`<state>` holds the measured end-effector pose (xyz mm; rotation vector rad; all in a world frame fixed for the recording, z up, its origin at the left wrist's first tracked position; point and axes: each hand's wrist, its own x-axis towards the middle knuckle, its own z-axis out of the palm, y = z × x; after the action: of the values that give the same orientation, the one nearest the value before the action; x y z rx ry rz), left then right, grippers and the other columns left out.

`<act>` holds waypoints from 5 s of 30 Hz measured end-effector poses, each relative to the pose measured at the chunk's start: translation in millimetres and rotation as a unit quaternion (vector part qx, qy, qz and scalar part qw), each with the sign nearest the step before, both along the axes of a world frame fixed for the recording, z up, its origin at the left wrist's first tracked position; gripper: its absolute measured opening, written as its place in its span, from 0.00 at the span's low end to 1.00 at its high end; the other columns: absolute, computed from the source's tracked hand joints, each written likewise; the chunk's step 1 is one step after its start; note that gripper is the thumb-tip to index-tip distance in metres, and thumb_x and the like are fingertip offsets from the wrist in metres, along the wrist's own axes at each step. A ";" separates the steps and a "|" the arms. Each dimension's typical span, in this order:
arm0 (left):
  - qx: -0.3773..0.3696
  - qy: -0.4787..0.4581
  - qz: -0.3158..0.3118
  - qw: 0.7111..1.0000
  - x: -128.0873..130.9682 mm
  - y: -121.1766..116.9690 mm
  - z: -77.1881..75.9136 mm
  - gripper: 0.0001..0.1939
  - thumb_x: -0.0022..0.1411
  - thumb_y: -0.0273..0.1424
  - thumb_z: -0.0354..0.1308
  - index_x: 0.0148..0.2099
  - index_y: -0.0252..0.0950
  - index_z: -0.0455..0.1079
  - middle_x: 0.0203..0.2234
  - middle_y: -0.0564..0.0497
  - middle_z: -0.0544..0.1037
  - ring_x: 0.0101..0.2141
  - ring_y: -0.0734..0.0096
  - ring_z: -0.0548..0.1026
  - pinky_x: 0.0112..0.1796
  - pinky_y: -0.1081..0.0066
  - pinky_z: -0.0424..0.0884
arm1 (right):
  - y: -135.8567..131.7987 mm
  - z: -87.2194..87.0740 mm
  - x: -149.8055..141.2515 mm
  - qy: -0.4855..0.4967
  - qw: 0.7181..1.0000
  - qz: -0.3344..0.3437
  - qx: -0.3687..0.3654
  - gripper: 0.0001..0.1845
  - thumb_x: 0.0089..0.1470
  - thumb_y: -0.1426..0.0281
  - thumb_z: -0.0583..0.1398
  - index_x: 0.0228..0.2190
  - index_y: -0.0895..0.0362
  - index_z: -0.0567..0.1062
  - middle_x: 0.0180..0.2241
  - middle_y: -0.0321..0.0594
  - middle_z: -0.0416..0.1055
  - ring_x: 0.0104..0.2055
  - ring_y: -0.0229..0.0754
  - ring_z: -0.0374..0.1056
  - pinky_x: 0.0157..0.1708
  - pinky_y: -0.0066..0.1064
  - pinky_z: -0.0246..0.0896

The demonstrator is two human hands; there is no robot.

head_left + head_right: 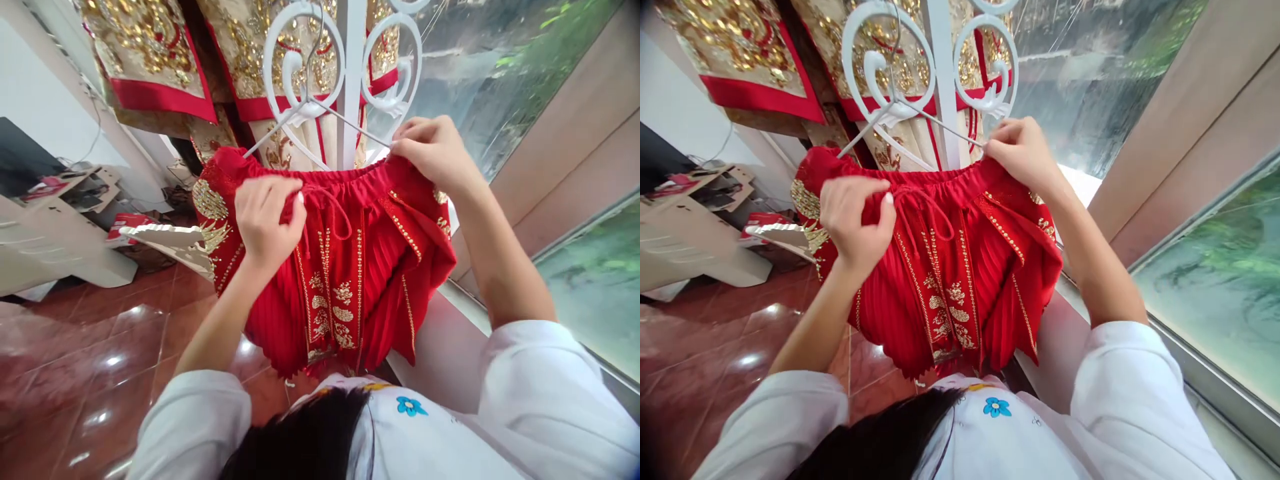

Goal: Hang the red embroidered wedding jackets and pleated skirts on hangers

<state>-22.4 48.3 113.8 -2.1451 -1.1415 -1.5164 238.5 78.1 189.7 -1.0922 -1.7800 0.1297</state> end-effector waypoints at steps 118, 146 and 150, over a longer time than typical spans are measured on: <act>-0.332 -0.140 -0.031 0.932 26.9 -41.5 -221.1 0.12 0.66 0.30 0.45 0.35 0.36 0.69 0.33 0.43 0.72 0.37 0.61 0.72 0.42 0.62 0.68 | -41.9 -43.4 -128.8 0.451 0.708 0.201 -0.504 0.13 0.57 0.74 0.51 0.22 0.62 0.66 0.14 0.24 0.41 0.13 0.22 0.36 0.14 0.16 0.30; -0.426 -0.410 -0.231 0.773 -28.0 -7.2 -129.6 0.19 0.54 0.47 0.58 0.36 0.35 0.72 0.29 0.49 0.77 0.34 0.67 0.75 0.38 0.69 0.72 | -58.0 -208.8 -72.1 0.306 0.896 0.093 -0.307 0.22 0.47 0.51 0.61 0.29 0.59 0.74 0.26 0.39 0.73 0.26 0.39 0.67 0.27 0.29 0.62; -0.321 -0.296 -0.063 0.897 -36.7 -16.3 -143.1 0.19 0.61 0.44 0.51 0.35 0.33 0.70 0.28 0.48 0.75 0.31 0.68 0.74 0.34 0.70 0.72 | -76.8 -209.8 -75.4 0.134 0.978 -0.120 -0.102 0.17 0.57 0.59 0.54 0.32 0.59 0.74 0.28 0.42 0.73 0.29 0.40 0.68 0.32 0.31 0.62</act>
<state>-59.1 32.0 -29.3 -2.2077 -1.9701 -2.1804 163.1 1.3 -20.1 -1.3608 -1.4045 0.3035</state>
